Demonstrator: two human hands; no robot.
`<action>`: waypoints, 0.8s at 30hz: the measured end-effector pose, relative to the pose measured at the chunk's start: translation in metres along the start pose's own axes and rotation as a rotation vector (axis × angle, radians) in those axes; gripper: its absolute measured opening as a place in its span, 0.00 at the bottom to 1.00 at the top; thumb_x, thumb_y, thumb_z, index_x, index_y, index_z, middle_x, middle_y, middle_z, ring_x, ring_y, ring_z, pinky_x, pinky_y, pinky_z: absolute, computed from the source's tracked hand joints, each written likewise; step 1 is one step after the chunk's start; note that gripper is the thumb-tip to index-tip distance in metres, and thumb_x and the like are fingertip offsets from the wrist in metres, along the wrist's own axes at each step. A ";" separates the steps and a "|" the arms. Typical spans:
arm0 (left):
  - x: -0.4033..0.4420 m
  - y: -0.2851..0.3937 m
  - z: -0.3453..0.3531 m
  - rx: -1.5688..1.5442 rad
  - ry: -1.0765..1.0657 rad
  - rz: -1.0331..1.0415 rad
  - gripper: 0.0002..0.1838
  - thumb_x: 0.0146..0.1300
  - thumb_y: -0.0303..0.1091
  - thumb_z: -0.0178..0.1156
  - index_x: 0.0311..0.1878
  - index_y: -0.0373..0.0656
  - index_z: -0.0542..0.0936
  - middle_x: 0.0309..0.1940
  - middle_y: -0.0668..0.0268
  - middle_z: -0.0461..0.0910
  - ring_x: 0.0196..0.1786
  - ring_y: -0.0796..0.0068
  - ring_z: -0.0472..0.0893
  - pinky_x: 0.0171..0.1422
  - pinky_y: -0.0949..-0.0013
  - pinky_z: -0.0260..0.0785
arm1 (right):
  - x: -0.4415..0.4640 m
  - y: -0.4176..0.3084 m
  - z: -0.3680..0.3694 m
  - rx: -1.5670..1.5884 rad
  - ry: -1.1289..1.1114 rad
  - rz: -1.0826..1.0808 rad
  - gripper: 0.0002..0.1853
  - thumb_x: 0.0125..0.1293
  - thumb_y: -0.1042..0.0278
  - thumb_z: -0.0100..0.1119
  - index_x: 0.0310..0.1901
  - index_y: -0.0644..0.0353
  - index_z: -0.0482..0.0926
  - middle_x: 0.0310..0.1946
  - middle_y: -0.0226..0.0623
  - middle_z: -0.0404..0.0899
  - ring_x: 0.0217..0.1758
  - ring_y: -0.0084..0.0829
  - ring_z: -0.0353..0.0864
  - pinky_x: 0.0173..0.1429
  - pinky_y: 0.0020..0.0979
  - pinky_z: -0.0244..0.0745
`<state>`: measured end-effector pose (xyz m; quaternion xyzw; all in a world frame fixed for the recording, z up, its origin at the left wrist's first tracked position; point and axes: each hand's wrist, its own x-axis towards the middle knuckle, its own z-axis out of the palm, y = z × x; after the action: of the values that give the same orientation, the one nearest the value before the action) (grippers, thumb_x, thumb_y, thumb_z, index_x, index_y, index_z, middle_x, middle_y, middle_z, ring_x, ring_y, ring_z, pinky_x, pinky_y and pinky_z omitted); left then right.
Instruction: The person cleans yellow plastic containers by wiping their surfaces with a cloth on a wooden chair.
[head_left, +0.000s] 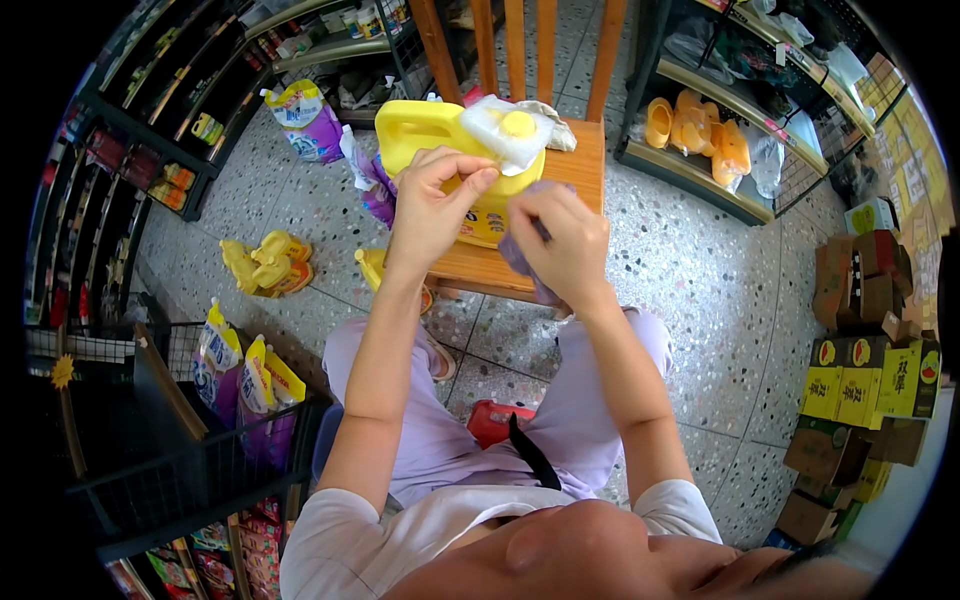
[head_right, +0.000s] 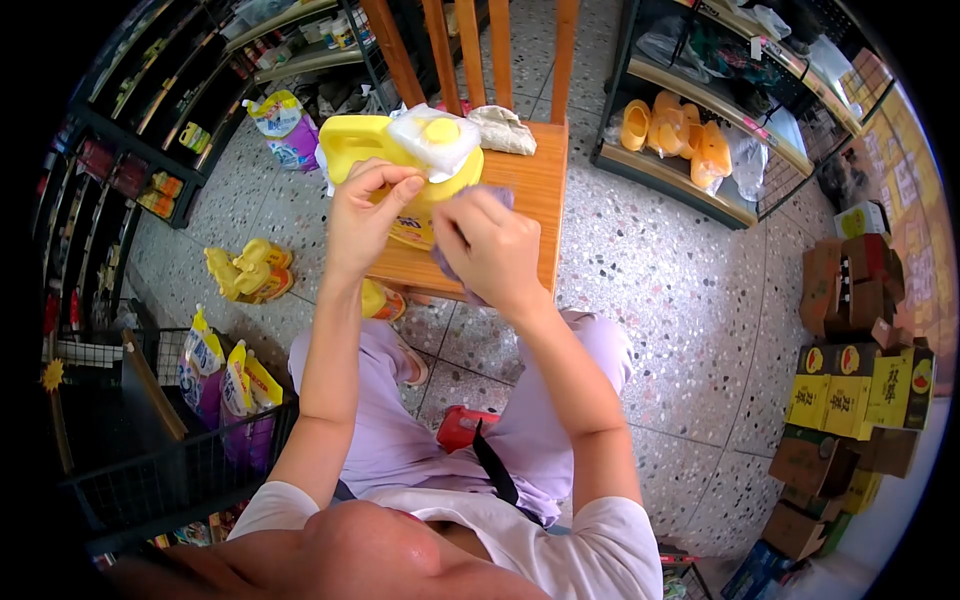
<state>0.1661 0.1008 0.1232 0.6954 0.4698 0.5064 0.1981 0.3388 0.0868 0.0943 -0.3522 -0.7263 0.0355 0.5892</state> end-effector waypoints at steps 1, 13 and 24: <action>0.000 0.000 0.000 0.008 0.007 0.001 0.07 0.60 0.32 0.72 0.38 0.39 0.88 0.32 0.66 0.84 0.41 0.69 0.78 0.50 0.67 0.69 | -0.004 0.002 -0.005 0.054 -0.093 -0.032 0.03 0.57 0.71 0.69 0.33 0.55 0.83 0.26 0.29 0.79 0.24 0.33 0.80 0.26 0.32 0.74; -0.001 -0.005 0.006 -0.003 0.061 0.035 0.07 0.60 0.32 0.72 0.36 0.39 0.88 0.29 0.66 0.83 0.39 0.70 0.79 0.48 0.66 0.69 | -0.035 0.028 -0.031 0.306 -0.397 0.246 0.07 0.61 0.73 0.68 0.41 0.60 0.87 0.34 0.37 0.84 0.33 0.34 0.85 0.37 0.31 0.78; -0.002 -0.003 0.010 0.014 0.095 0.051 0.06 0.59 0.31 0.72 0.34 0.39 0.87 0.27 0.67 0.81 0.37 0.71 0.77 0.46 0.67 0.68 | -0.016 0.020 -0.014 0.326 0.216 0.275 0.13 0.56 0.77 0.73 0.43 0.62 0.85 0.43 0.39 0.81 0.44 0.33 0.80 0.48 0.30 0.76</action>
<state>0.1734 0.1027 0.1165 0.6836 0.4644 0.5405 0.1580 0.3618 0.0877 0.0760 -0.3498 -0.5891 0.1941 0.7021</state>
